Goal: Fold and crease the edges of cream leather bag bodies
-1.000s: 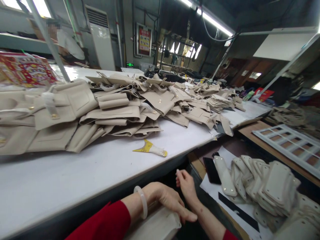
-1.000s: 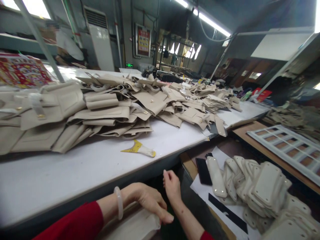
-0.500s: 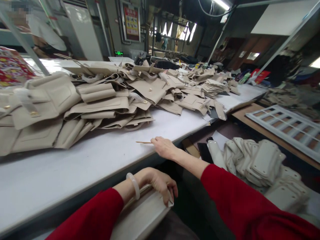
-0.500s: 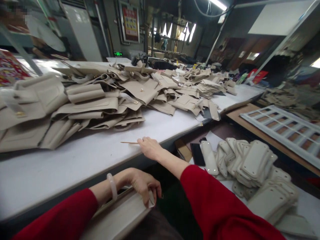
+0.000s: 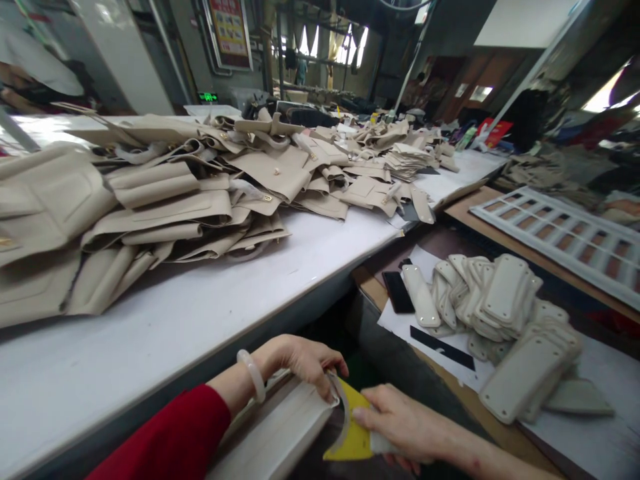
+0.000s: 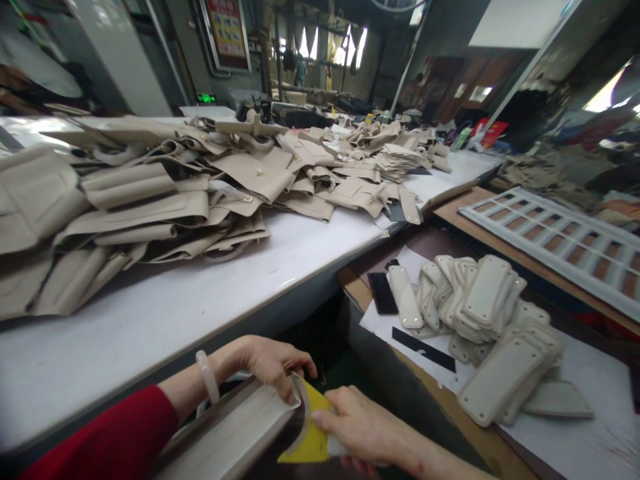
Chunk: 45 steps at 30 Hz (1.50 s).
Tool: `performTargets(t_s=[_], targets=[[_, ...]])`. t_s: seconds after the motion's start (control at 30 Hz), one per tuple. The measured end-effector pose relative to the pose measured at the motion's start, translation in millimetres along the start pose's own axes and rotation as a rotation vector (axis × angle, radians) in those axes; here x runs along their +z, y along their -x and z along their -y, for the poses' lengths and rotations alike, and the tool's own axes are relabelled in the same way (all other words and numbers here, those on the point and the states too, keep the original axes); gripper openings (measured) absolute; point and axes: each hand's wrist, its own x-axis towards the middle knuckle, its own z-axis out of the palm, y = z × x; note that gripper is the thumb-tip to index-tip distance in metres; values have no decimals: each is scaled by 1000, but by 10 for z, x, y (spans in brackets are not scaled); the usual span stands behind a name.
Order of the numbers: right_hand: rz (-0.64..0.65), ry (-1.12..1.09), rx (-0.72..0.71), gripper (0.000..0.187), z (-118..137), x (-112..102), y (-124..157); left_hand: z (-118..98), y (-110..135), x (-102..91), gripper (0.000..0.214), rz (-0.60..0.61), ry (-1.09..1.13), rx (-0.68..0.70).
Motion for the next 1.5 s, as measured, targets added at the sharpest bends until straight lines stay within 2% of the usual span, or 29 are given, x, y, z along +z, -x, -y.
performTargets(t_s=[0.2,0.57,0.77,0.93,1.03,1.13,1.23,1.3,1.33,1.37,1.43,1.5], targets=[[4,-122,25,28,82,85,-69,40,-6,-10,89,5,-35,27],[-13,-275,126,35,14,316,-160,89,2,-30,95,-1,5,74],[-154,-334,30,47,-55,509,-305,140,-16,-10,100,1,121,87],[-196,-395,-29,61,66,685,-406,223,-19,47,104,-7,336,175],[-210,-441,-73,74,163,817,-514,246,-17,108,103,-120,379,232],[-231,-458,-94,84,154,983,-629,219,64,167,88,-295,361,224],[-147,-463,-88,83,16,1110,-633,187,278,245,65,-466,359,150],[-69,-492,-125,81,-101,1104,-541,182,463,332,59,-578,346,92],[-70,-516,-160,80,-149,1061,-480,182,549,387,58,-616,336,70],[-129,-560,-193,79,-183,993,-424,182,623,445,57,-644,330,55],[-357,-690,-213,73,-197,802,-378,178,713,562,56,-688,333,34],[-496,-791,-166,66,-138,598,-478,165,725,654,57,-709,358,26]])
